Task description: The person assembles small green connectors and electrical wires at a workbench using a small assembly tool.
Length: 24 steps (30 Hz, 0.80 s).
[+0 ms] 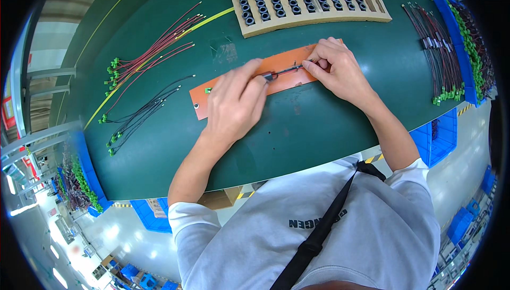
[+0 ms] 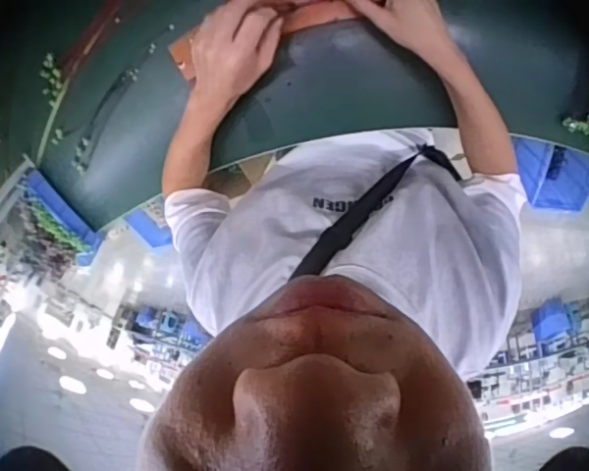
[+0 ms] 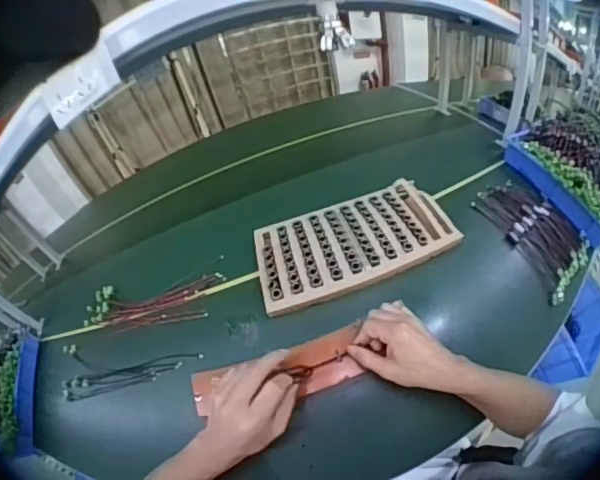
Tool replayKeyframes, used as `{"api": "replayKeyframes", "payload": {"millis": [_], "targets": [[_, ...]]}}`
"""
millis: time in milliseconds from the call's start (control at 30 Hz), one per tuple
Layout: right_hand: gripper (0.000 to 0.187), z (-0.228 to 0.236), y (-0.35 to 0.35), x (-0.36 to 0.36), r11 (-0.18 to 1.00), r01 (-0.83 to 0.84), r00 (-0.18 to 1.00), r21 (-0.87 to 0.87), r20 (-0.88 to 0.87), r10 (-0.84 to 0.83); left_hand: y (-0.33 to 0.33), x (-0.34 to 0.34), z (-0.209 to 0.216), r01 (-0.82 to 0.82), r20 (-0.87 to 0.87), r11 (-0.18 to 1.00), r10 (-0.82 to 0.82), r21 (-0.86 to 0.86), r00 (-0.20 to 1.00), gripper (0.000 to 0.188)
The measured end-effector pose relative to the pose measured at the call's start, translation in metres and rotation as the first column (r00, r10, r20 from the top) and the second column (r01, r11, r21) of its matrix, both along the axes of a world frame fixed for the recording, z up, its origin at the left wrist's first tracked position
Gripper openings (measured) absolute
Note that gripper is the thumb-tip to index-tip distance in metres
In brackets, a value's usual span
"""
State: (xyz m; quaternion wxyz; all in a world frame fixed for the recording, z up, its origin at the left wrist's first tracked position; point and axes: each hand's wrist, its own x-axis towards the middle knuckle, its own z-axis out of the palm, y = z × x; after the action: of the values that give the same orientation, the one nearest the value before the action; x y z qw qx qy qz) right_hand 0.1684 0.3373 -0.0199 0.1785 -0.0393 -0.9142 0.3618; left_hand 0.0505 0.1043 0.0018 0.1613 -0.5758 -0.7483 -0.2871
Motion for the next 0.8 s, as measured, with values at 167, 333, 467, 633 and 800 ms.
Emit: {"api": "replayKeyframes", "payload": {"millis": [167, 333, 467, 633, 800], "targets": [[0.016, 0.003, 0.006, -0.002, 0.997, 0.047, 0.989, 0.063, 0.136, -0.056, 0.001, -0.005, -0.015, -0.001, 0.22, 1.0, 0.002, -0.005, 0.976, 0.023], [0.016, -0.002, -0.01, -0.005, 0.996, 0.009, 1.0, 0.091, 0.0, -0.009, 0.002, -0.006, -0.019, -0.037, 0.394, 0.999, 0.027, 0.017, 0.919, 0.026], [0.016, 0.005, -0.001, -0.004, 0.997, -0.005, 0.997, 0.073, 0.071, 0.0, 0.015, -0.001, -0.016, -0.053, 0.443, 0.998, 0.035, 0.03, 0.896, 0.026], [0.019, 0.002, 0.013, 0.002, 0.998, 0.019, 0.999, 0.057, 0.042, -0.021, 0.031, 0.004, -0.017, -0.052, 0.522, 0.998, 0.034, 0.021, 0.852, 0.026], [0.02, 0.001, 0.029, 0.006, 0.997, 0.064, 0.996, 0.049, 0.06, -0.067, 0.051, 0.01, -0.023, -0.044, 0.541, 0.992, -0.025, 0.114, 0.841, 0.03]]}}
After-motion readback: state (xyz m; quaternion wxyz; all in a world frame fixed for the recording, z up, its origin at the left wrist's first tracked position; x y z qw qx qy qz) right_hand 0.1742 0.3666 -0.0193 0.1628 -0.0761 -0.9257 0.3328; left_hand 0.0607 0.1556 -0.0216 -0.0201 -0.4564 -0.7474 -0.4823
